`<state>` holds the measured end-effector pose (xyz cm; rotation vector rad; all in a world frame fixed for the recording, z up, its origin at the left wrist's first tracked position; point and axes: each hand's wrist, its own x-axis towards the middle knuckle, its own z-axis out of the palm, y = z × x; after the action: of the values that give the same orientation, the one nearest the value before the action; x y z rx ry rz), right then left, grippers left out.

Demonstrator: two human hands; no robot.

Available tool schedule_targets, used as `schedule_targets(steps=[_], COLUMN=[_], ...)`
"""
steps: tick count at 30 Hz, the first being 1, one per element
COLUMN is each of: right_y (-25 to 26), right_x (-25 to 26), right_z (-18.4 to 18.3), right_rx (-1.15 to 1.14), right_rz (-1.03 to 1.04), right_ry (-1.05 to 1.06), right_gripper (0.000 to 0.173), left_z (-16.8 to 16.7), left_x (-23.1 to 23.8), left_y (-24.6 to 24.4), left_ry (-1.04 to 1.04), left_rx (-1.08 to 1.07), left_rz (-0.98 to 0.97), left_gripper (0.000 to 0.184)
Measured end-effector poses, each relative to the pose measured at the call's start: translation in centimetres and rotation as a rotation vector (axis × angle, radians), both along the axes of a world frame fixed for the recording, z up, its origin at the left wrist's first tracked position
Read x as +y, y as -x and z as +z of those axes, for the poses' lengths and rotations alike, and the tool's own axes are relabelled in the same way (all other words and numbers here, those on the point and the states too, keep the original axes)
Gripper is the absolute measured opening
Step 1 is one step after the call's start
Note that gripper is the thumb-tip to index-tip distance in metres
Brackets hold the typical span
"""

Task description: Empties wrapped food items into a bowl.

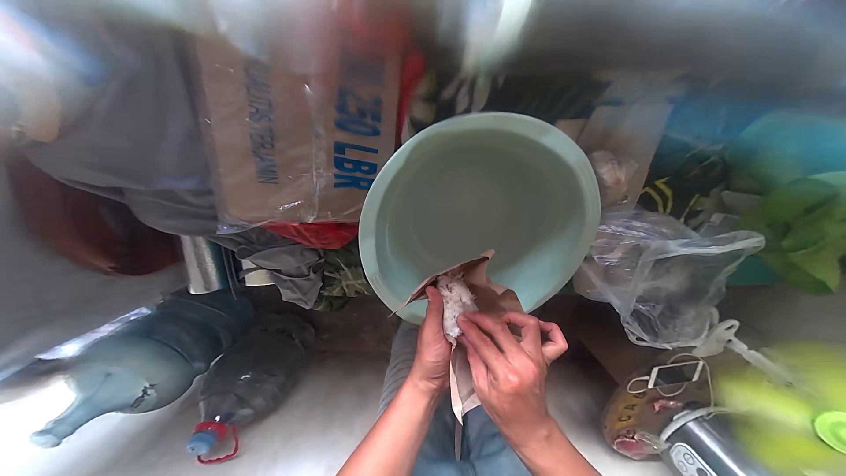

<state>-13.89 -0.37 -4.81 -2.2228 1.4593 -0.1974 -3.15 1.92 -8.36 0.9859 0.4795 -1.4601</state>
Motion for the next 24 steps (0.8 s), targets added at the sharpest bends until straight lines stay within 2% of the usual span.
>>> schedule_targets(steps=[4, 7, 10, 14, 16, 20, 24], right_y=[-0.2, -0.5, -0.7, -0.3, 0.4, 1.8, 1.9], right_x=[0.0, -0.2, -0.6, -1.2, -1.4, -1.8, -2.4], right_z=[-0.4, -0.6, -1.0, -1.7, -1.9, -2.6, -3.4], right_rx=[0.021, 0.024, 0.037, 0.014, -0.026, -0.110, -0.078], right_rz=[0.008, -0.023, -0.058, -0.101, -0.113, -0.090, -0.024], right_ry=[-0.018, 0.000, 0.031, 0.054, 0.035, -0.082, -0.215], right_gripper=[0.022, 0.016, 0.011, 0.008, 0.011, 0.018, 0.025], left_z=[0.1, 0.2, -0.2, -0.1, -0.1, -0.7, -1.4], left_x=[0.0, 0.1, 0.3, -0.3, -0.6, -1.1, -1.7], left_y=[0.2, 0.6, 1.2, 1.4, 1.0, 0.6, 0.5], left_ry=[0.002, -0.082, -0.103, -0.040, -0.013, -0.102, -0.190], left_rx=[-0.013, -0.052, -0.025, 0.111, 0.169, 0.165, 0.248], left_rz=[-0.007, -0.050, -0.050, 0.068, 0.100, 0.044, 0.087], left_gripper=[0.059, 0.053, 0.056, 0.050, 0.054, 0.060, 0.057])
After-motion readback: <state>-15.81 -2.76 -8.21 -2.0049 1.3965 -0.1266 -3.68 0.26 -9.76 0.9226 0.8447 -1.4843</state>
